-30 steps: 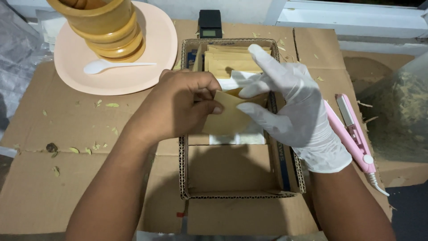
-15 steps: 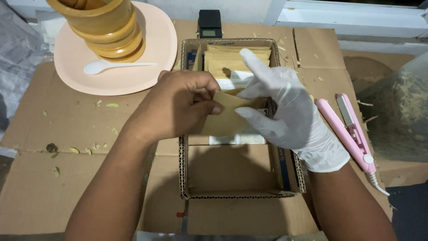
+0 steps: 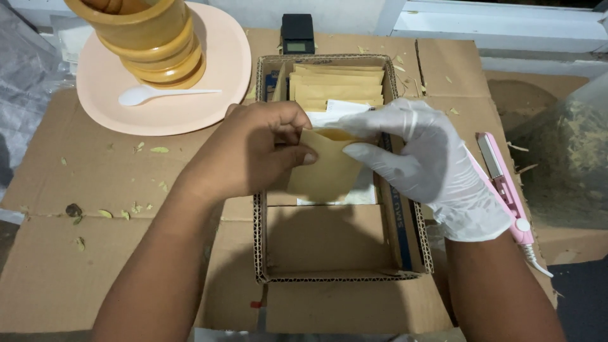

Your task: Folding the tops of small tea bags and sealing them with a handheld heat sealer before placing them in a box.

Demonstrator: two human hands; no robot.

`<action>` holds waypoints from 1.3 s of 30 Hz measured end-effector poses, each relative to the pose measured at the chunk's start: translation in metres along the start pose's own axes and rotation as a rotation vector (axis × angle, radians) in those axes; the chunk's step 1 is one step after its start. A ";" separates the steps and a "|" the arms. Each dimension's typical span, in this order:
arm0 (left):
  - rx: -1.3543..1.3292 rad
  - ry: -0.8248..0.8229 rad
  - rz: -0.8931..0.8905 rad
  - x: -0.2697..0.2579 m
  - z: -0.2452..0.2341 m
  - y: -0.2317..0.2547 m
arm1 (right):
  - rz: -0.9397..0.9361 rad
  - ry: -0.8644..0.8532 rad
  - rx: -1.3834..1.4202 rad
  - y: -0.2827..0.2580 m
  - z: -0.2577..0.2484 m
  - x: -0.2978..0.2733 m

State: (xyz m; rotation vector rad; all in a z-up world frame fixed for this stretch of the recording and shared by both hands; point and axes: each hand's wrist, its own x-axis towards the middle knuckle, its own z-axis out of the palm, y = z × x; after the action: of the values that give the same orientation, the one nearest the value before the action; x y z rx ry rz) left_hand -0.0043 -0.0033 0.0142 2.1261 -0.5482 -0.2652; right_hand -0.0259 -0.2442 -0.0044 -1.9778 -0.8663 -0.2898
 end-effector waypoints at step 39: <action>0.381 0.005 0.458 0.011 0.027 0.036 | -0.019 -0.070 -0.818 -0.026 -0.037 -0.027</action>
State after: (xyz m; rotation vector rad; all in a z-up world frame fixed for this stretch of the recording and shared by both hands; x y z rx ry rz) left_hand -0.0150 -0.0460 0.0280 2.2809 -1.1323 0.1131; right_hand -0.0577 -0.2786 0.0193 -2.7407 -0.8886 -0.6689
